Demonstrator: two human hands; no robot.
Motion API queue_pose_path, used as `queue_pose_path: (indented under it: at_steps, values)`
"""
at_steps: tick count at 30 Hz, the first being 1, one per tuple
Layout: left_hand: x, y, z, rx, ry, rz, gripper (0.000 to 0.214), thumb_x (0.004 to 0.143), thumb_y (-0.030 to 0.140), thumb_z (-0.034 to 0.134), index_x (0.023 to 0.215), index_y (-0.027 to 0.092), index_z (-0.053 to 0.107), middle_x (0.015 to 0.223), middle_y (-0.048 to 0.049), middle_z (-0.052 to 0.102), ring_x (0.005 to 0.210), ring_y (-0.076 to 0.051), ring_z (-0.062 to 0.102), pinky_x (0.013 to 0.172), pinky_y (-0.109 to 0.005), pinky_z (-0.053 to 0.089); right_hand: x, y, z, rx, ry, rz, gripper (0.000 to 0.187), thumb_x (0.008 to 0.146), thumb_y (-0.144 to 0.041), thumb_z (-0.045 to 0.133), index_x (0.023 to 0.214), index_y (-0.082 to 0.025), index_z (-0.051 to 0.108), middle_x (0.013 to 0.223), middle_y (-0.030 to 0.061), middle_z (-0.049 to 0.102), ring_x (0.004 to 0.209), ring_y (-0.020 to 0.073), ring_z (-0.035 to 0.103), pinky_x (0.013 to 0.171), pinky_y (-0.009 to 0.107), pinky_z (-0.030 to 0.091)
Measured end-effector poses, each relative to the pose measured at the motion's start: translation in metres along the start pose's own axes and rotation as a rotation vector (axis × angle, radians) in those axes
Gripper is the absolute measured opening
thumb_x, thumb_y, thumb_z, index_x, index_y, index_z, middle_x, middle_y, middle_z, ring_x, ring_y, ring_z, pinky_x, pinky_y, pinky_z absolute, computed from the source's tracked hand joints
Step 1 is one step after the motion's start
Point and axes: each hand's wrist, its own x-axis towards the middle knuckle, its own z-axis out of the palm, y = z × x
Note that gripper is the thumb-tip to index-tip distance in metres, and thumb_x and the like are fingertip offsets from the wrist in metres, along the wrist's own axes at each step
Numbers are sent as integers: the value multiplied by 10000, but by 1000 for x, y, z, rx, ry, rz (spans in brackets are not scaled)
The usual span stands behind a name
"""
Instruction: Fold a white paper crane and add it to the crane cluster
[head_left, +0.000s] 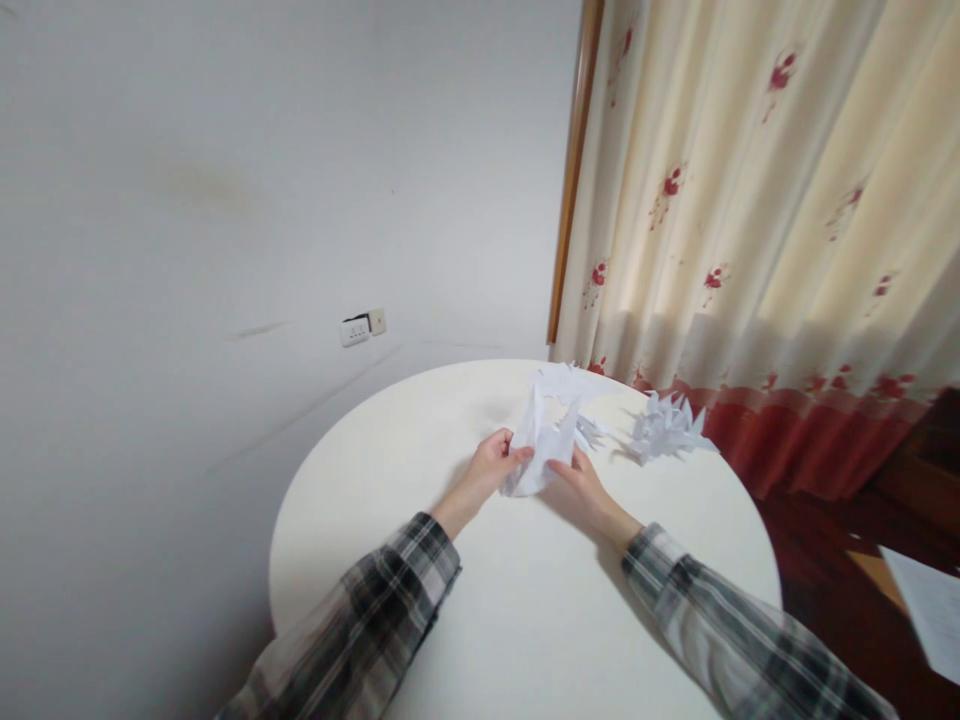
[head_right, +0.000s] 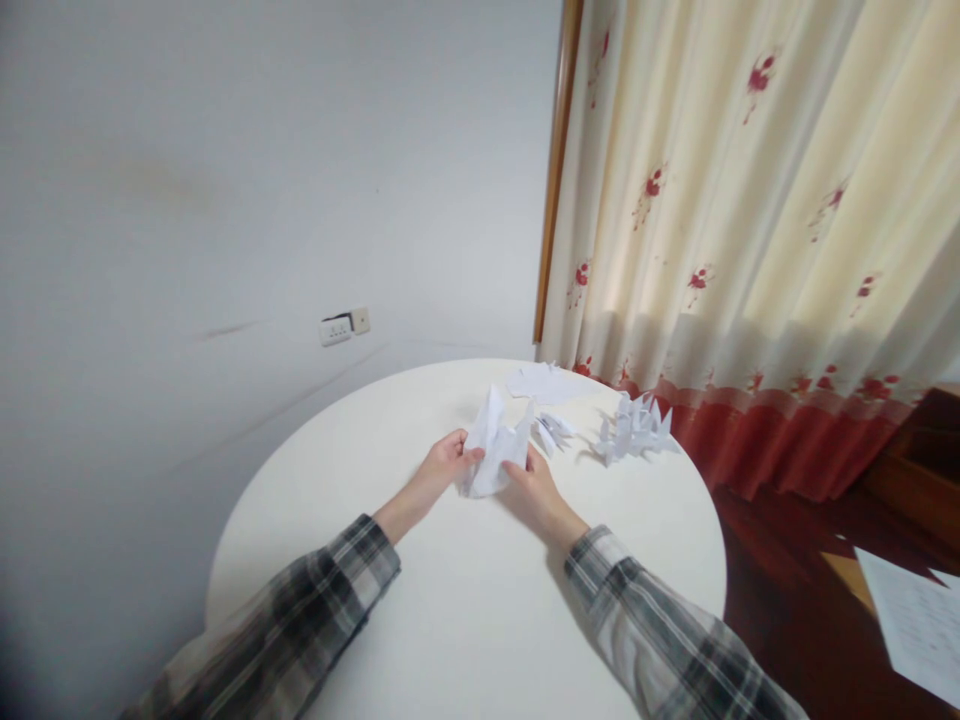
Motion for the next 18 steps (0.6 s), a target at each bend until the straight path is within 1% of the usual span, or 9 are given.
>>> queue_pose_path:
  at_steps: [2,5,8,10,12,14,16,18]
  values:
    - [1,-2,-3,-85,33,-16,390,590,437,725,772,138,554,733,-26,600,650,-124,530,607,-220,395,1,-1,-3,89,-89,55,300,619,-311,667,897,-203,630,933,32,655,874,204,560,816,319,412]
    - [3,-7,-7,-166,56,-47,384,602,423,731,811,137,583,778,-46,624,653,-124,546,595,-214,401,2,-2,-5,216,-184,155,286,655,-394,669,867,-206,640,926,38,655,851,187,576,794,304,423]
    - [5,-13,-9,-206,83,-60,381,604,413,739,818,134,593,761,-37,627,637,-118,552,589,-211,406,2,0,-7,358,-222,279,309,674,-464,658,859,-217,639,893,29,657,820,170,590,762,291,439]
    - [5,-15,-10,-228,94,-63,389,600,416,742,821,133,592,744,-26,623,632,-114,552,589,-208,409,3,1,-9,420,-233,343,286,684,-444,664,859,-220,640,875,19,659,807,156,591,752,278,442]
    - [4,-15,-10,-249,103,-68,405,595,426,743,830,135,588,742,-19,623,634,-113,552,587,-204,410,3,3,-11,448,-236,355,243,682,-387,684,849,-216,641,867,11,661,796,142,588,745,264,439]
    - [4,-13,-10,-260,114,-73,422,590,435,744,836,132,585,755,-25,631,645,-116,555,589,-202,411,5,6,-14,442,-228,331,198,670,-333,701,808,-204,642,833,5,662,767,130,583,737,252,433]
    - [3,-11,-10,-259,131,-72,439,580,440,749,838,125,585,777,-40,640,656,-122,560,596,-209,417,6,9,-16,422,-198,305,157,663,-303,705,760,-199,640,784,-6,658,736,120,576,728,242,428]
    - [2,-8,-9,-258,144,-68,459,566,443,756,843,117,588,805,-55,647,671,-132,570,613,-224,427,8,11,-18,406,-153,285,124,679,-296,688,745,-206,636,798,-12,659,750,119,575,732,239,428]
